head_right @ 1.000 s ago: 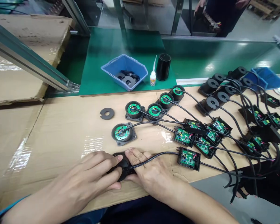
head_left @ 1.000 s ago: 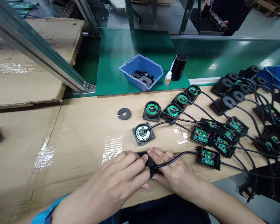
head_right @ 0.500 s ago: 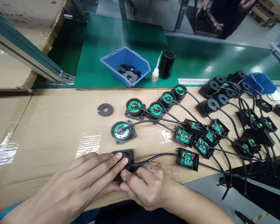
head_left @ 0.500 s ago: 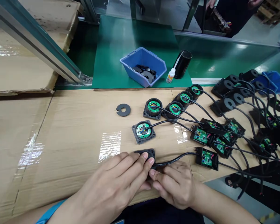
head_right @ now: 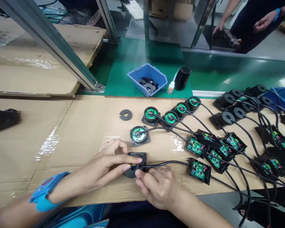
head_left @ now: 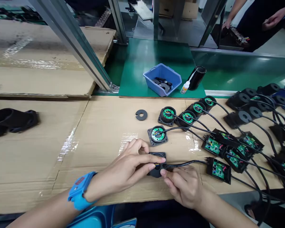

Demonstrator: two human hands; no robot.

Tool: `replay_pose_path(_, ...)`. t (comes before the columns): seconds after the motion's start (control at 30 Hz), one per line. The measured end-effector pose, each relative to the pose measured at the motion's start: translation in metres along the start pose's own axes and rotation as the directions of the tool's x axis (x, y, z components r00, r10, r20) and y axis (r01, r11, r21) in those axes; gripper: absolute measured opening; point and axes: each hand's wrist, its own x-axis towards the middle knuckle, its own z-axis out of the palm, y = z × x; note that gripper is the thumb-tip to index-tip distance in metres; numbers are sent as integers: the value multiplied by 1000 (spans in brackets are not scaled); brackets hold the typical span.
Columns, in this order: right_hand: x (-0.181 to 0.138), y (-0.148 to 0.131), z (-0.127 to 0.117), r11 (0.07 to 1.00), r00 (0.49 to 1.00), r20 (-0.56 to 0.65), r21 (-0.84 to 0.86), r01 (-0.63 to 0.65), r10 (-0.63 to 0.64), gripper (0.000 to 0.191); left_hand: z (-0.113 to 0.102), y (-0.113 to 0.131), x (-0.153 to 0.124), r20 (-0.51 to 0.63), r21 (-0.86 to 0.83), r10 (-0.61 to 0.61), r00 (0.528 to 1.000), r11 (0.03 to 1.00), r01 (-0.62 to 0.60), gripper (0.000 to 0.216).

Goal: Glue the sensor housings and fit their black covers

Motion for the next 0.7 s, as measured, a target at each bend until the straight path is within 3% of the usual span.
replay_pose_path(0.17, 1, 0, 1, 1000, 1000, -15, -23, -2, 1, 25, 3, 1, 3, 7, -167, -61, 998, 984, 61, 33)
replay_pose_path(0.27, 0, -1, 2, 999, 999, -38, -49, 11, -13, 25, 2, -1, 2, 11, -79, -24, 1000, 997, 25, 32)
replay_pose_path(0.47, -2, -2, 7, 986, 990, -107, -150, 78, -94, 27, 1, -12, 4, 1, 165, 178, 984, 971, -175, 39)
replay_pose_path(0.7, -1, -2, 5, 996, 996, -84, -91, 3, -11, 29, 0, -14, 10, 32, 51, 168, 985, 984, -170, 38)
